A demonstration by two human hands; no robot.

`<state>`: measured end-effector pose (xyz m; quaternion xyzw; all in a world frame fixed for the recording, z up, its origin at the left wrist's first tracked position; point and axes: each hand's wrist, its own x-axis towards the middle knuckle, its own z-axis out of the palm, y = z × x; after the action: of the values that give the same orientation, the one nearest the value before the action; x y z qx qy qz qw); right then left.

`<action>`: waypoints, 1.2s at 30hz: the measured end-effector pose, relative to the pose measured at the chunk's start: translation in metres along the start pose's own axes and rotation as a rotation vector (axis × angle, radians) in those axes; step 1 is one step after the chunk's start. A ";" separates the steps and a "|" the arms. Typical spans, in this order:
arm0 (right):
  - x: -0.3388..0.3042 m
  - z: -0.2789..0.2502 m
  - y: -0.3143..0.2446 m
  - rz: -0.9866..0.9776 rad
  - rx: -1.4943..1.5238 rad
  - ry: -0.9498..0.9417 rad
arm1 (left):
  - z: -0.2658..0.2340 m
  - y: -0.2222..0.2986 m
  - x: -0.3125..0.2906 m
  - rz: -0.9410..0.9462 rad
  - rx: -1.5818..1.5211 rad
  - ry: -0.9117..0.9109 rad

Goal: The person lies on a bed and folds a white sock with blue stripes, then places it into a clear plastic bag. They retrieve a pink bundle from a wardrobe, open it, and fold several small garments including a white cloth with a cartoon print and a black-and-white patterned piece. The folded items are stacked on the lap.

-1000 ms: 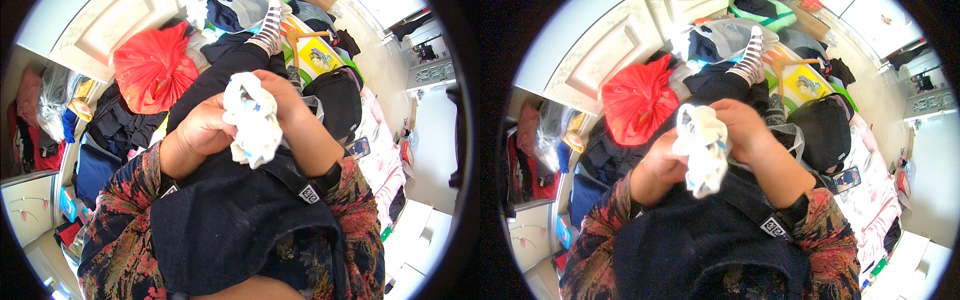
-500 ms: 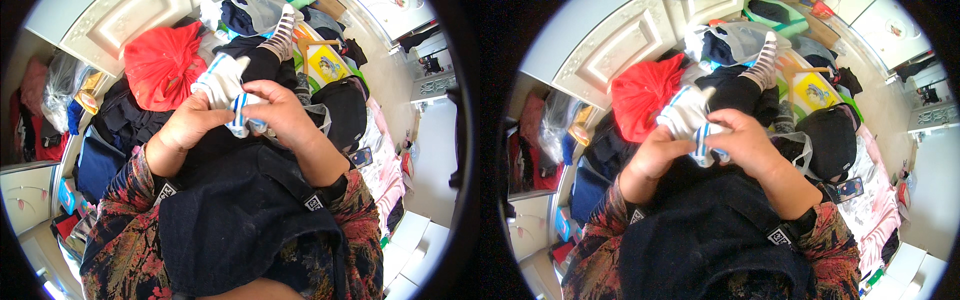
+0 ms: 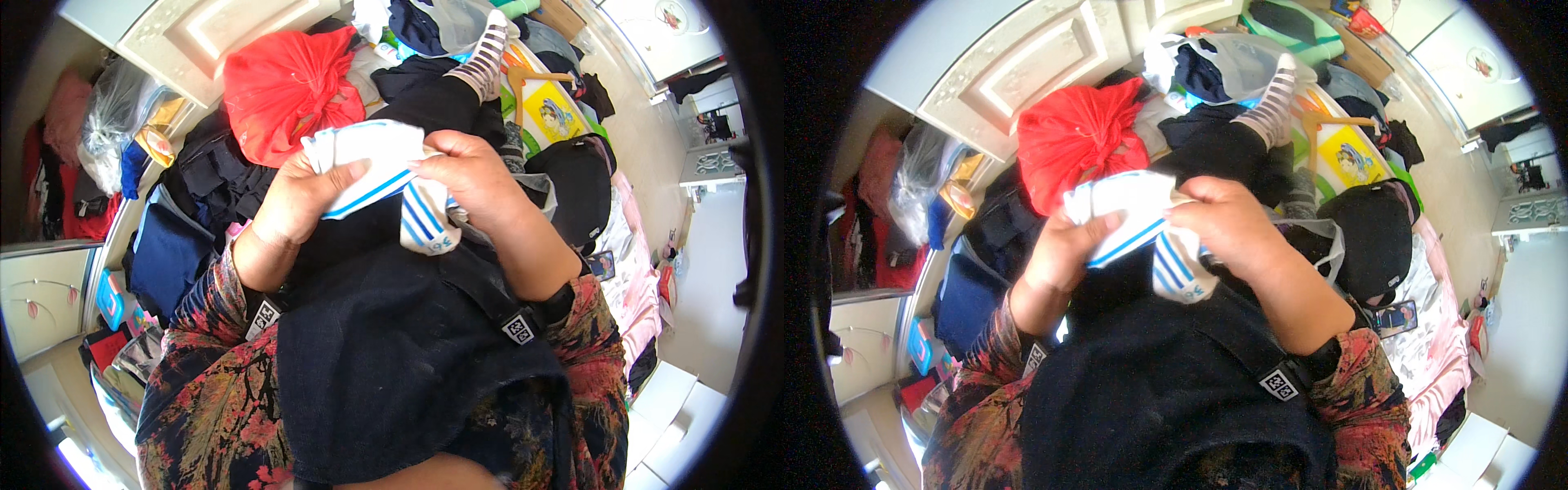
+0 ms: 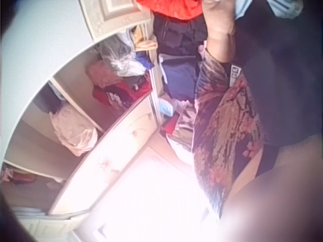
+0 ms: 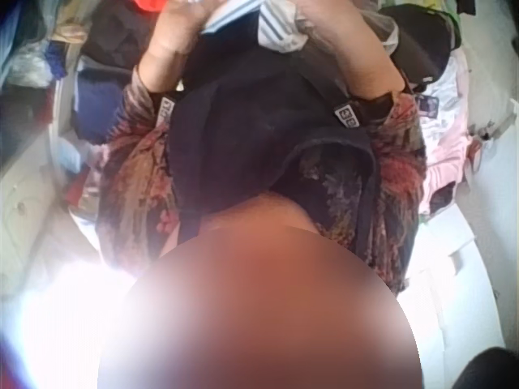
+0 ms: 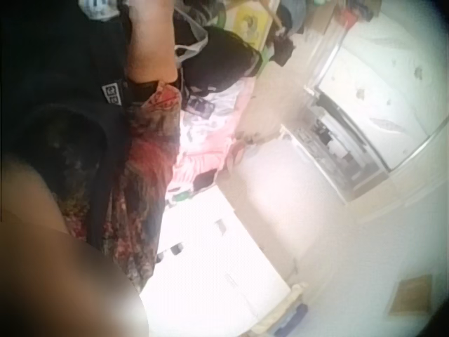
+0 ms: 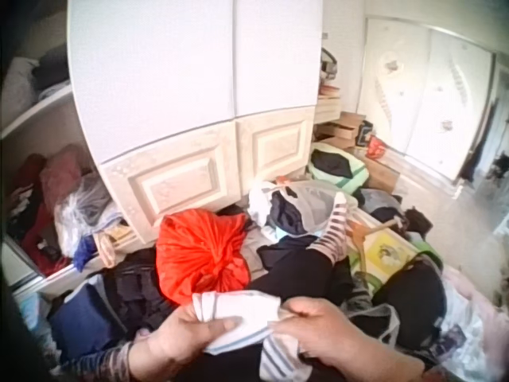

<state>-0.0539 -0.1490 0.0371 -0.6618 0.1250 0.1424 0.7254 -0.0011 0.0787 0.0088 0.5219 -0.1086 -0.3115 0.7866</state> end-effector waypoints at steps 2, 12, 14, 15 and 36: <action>0.000 -0.005 0.002 0.036 -0.071 0.001 | -0.013 -0.006 0.007 0.013 -0.077 0.225; 0.004 -0.012 0.026 0.183 -0.291 0.063 | -0.058 -0.028 0.008 -0.072 -0.496 0.246; 0.004 -0.014 0.025 0.149 -0.476 0.094 | -0.061 -0.026 0.008 -0.111 -0.546 0.193; 0.003 -0.015 0.024 0.119 -0.602 0.104 | -0.061 -0.023 0.008 -0.118 -0.547 0.156; -0.003 -0.008 0.011 0.109 -0.020 -0.013 | -0.037 -0.007 0.007 -0.174 -0.254 0.011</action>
<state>-0.0610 -0.1560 0.0270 -0.6605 0.1548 0.1870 0.7106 0.0198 0.1007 -0.0143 0.4271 -0.0184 -0.3870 0.8170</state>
